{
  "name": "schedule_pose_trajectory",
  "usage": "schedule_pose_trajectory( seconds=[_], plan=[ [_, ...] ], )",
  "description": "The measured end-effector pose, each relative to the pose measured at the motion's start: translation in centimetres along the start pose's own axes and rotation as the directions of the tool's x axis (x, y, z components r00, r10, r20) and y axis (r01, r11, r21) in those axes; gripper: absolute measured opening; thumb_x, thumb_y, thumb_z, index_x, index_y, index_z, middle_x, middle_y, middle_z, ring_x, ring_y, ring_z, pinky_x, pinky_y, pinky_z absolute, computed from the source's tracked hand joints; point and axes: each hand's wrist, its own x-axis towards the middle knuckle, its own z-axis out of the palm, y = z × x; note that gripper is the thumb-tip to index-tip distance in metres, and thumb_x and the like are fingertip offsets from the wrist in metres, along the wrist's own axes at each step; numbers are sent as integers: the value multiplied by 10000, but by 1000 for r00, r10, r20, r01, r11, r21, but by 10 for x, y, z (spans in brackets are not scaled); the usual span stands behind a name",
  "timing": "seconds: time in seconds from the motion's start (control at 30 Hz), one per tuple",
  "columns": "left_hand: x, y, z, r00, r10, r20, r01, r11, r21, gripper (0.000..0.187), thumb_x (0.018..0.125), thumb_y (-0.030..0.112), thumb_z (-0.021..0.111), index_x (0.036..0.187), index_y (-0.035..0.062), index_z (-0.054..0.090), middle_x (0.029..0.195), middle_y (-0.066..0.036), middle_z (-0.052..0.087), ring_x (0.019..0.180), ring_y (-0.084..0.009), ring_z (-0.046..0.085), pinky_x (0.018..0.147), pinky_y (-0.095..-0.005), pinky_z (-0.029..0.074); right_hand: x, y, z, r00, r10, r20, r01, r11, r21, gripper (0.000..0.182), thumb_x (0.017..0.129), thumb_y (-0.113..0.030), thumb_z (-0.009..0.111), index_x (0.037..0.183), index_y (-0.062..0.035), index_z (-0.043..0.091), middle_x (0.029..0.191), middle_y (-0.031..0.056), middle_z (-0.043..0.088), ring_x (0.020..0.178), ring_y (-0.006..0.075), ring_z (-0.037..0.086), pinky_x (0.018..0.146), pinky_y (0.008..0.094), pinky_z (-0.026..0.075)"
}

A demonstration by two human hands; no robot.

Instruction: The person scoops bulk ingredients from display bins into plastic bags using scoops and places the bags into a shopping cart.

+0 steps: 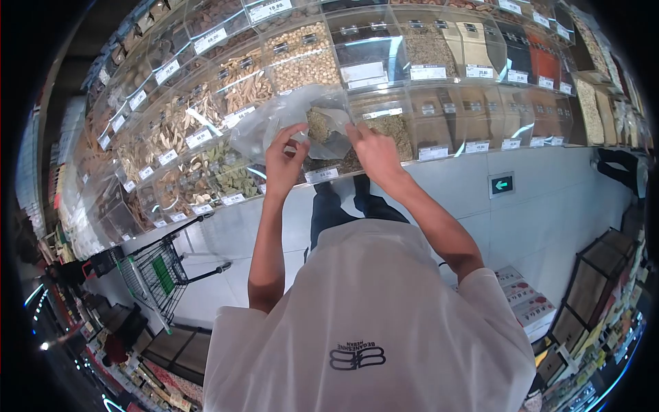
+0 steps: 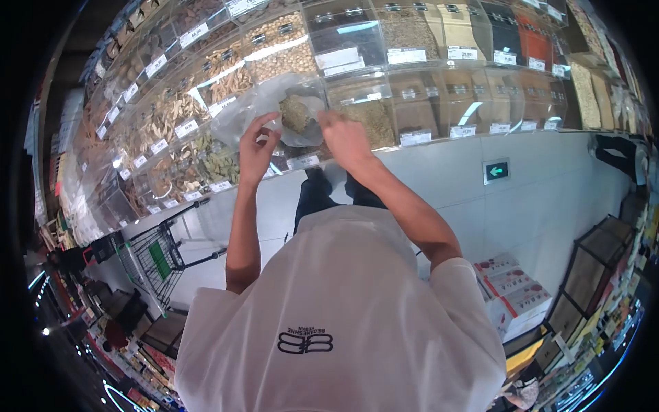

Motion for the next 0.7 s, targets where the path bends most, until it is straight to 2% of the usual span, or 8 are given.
schedule_pose_trajectory(
  seconds=[0.17, 0.27, 0.47, 0.57, 0.63, 0.7],
  plan=[
    [-1, 0, -3, 1000, 21, -2, -21, 1000, 7, 340, 889, -1, 661, 1222, 63, 676, 1165, -29, 644, 788, -78, 567, 625, -214, 509, -15, 9, -23, 997, 46, -57, -42, 997, 59, 416, 796, -34, 627, 1211, -18, 604, 987, 132, 633, 837, 306, 694, 668, 397, 586],
    [-1, -1, -1, 1000, -12, 12, 12, 1000, -3, 337, 901, -17, 653, 1229, 57, 670, 1157, -9, 628, 809, -57, 562, 638, -200, 485, -24, 10, -27, 993, -74, -97, 78, 997, 30, 411, 805, -35, 620, 1215, -30, 606, 977, 125, 631, 821, 295, 692, 657, 392, 582],
    [5, -4, 3, 1000, -2, 31, 2, 1000, -22, 336, 880, -4, 670, 1208, 66, 685, 1102, -22, 641, 780, -69, 568, 598, -207, 481, -35, 11, -28, 998, -59, -37, 61, 998, 36, 467, 787, -11, 627, 1252, -53, 603, 963, 116, 639, 789, 291, 687, 651, 397, 573],
    [6, -4, 2, 999, -2, 38, 2, 1000, -14, 332, 883, -3, 670, 1208, 66, 685, 1093, -20, 637, 776, -68, 566, 597, -205, 476, -50, 27, -36, 994, 18, -108, -5, 993, 120, 545, 787, 47, 592, 1307, -110, 631, 1011, 99, 653, 808, 306, 678, 675, 410, 569],
    [7, -6, -1, 1000, -5, 29, 6, 1000, -25, 332, 884, -3, 670, 1208, 67, 685, 1091, -17, 635, 778, -67, 564, 601, -205, 476, -68, 45, -62, 994, 93, -66, -79, 980, 182, 504, 778, 13, 621, 1274, -75, 633, 942, 110, 668, 761, 318, 691, 656, 418, 568],
    [5, -8, -2, 1000, -1, 14, 2, 998, -63, 334, 884, -3, 669, 1209, 67, 685, 1090, -14, 633, 783, -66, 561, 606, -205, 478, -95, 66, -64, 970, 239, 50, -242, 966, 85, 419, 772, 13, 629, 1183, -55, 669, 912, 125, 668, 756, 329, 697, 656, 420, 572]
  ],
)
